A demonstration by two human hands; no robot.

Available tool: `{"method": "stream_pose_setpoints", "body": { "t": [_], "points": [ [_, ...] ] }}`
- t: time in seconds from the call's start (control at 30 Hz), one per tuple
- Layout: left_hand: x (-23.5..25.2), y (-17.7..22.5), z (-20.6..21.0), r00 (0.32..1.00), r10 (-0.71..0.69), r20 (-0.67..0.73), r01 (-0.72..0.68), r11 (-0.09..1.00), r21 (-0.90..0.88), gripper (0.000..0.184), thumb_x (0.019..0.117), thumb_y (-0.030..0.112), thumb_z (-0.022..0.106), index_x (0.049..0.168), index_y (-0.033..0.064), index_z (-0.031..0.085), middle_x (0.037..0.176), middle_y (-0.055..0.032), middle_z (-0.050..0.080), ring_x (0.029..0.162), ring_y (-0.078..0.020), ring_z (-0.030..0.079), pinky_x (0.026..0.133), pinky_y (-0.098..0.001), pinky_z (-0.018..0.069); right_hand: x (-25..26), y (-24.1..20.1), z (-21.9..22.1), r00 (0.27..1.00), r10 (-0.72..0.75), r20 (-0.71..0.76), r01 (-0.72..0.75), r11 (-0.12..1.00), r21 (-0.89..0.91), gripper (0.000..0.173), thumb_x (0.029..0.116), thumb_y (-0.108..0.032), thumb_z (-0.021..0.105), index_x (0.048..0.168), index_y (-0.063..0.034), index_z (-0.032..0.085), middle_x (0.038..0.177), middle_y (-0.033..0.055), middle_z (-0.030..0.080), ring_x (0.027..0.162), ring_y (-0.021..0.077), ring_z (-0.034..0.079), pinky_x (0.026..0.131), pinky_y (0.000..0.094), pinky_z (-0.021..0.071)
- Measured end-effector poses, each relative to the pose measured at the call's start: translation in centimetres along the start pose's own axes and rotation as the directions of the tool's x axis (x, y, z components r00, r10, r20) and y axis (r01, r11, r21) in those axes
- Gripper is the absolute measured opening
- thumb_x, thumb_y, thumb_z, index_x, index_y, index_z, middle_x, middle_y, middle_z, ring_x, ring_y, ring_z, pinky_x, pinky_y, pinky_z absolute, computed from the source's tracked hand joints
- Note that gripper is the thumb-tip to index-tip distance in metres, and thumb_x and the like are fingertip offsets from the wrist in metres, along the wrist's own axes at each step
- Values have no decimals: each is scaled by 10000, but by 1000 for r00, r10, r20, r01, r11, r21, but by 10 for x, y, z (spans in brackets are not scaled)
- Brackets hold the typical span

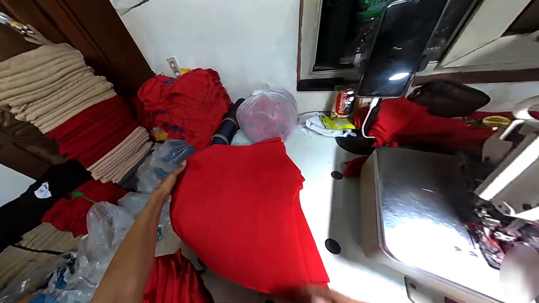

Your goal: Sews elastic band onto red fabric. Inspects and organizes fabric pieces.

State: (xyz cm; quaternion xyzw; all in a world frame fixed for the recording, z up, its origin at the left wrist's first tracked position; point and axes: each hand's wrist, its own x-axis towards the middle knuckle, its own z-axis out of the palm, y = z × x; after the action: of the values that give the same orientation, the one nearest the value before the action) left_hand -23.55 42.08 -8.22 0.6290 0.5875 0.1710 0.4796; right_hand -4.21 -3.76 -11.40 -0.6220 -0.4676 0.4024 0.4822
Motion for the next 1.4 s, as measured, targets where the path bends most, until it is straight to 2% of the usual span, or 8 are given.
{"method": "stream_pose_setpoints", "body": {
  "t": [0.13, 0.23, 0.4, 0.53, 0.67, 1.07, 1.23, 1.4],
  "points": [
    [9, -2, -5, 998, 36, 57, -34, 999, -26, 577, 969, 483, 655, 1325, 32, 610, 1209, -195, 677, 1111, -306, 650, 952, -511, 527, 91, -14, -17, 827, 100, -553, -227, 959, -167, 612, 984, -397, 635, 1472, -45, 520, 1368, 190, 627, 1193, 323, 654, 982, 527, 539],
    [7, -1, 5, 995, 77, -64, -74, 996, 46, 659, 803, 182, 876, 1339, -23, 551, 1157, -240, 678, 1060, -345, 672, 919, -522, 554, 158, -13, -27, 790, 267, -551, -409, 900, -149, 862, 929, -490, 704, 1569, -29, 356, 1414, 249, 562, 1290, 403, 560, 1071, 582, 445],
    [0, 3, 19, 960, 183, -213, -184, 983, 18, 622, 711, -8, 873, 1254, -48, 572, 1094, -244, 681, 1020, -362, 677, 875, -558, 558, 211, -20, -42, 715, 444, -541, -576, 812, -95, 931, 865, -525, 786, 1533, -3, 400, 1477, 309, 450, 1299, 460, 522, 1039, 596, 459],
    [-10, 13, 15, 949, 236, -208, -250, 967, -43, 518, 717, -41, 855, 1169, -29, 600, 1029, -193, 698, 950, -294, 688, 822, -499, 570, 218, -11, -50, 732, 450, -511, -533, 846, -19, 665, 764, -387, 887, 1234, 7, 630, 1247, 243, 606, 1153, 380, 607, 961, 549, 504],
    [-22, 26, 14, 926, 252, -283, -320, 920, -227, 440, 694, -110, 833, 1046, -6, 592, 916, -160, 703, 804, -257, 698, 689, -449, 594, 208, -10, -50, 773, 344, -533, -358, 930, 80, 554, 689, -232, 880, 1146, -69, 614, 933, 113, 704, 877, 267, 700, 769, 514, 567],
    [-24, 83, 24, 866, 358, -350, -493, 727, -478, 358, 726, -149, 754, 984, 53, 607, 878, -60, 718, 752, -134, 704, 649, -330, 612, 192, -52, -75, 517, -36, -855, 88, 996, 11, 608, 681, -37, 895, 1179, -122, 558, 881, 2, 727, 762, 127, 710, 667, 385, 598],
    [21, 37, 45, 925, 254, -282, -324, 916, -238, 356, 870, 56, 740, 1173, -29, 573, 1028, -183, 655, 904, -268, 633, 784, -486, 541, 200, -9, -77, 578, 132, -805, -405, 903, -143, 702, 934, -318, 749, 1470, 22, 450, 1265, 336, 607, 1157, 535, 593, 935, 721, 453],
    [30, -7, 64, 921, 270, -282, -297, 953, -55, 478, 1003, 267, 663, 1368, -11, 528, 1258, -241, 628, 1164, -346, 611, 1004, -556, 478, 184, 25, -54, 655, -71, -752, -380, 829, -410, 596, 971, -304, 669, 1436, 40, 527, 1470, 318, 490, 1278, 493, 552, 1035, 655, 439]
  ]
}}
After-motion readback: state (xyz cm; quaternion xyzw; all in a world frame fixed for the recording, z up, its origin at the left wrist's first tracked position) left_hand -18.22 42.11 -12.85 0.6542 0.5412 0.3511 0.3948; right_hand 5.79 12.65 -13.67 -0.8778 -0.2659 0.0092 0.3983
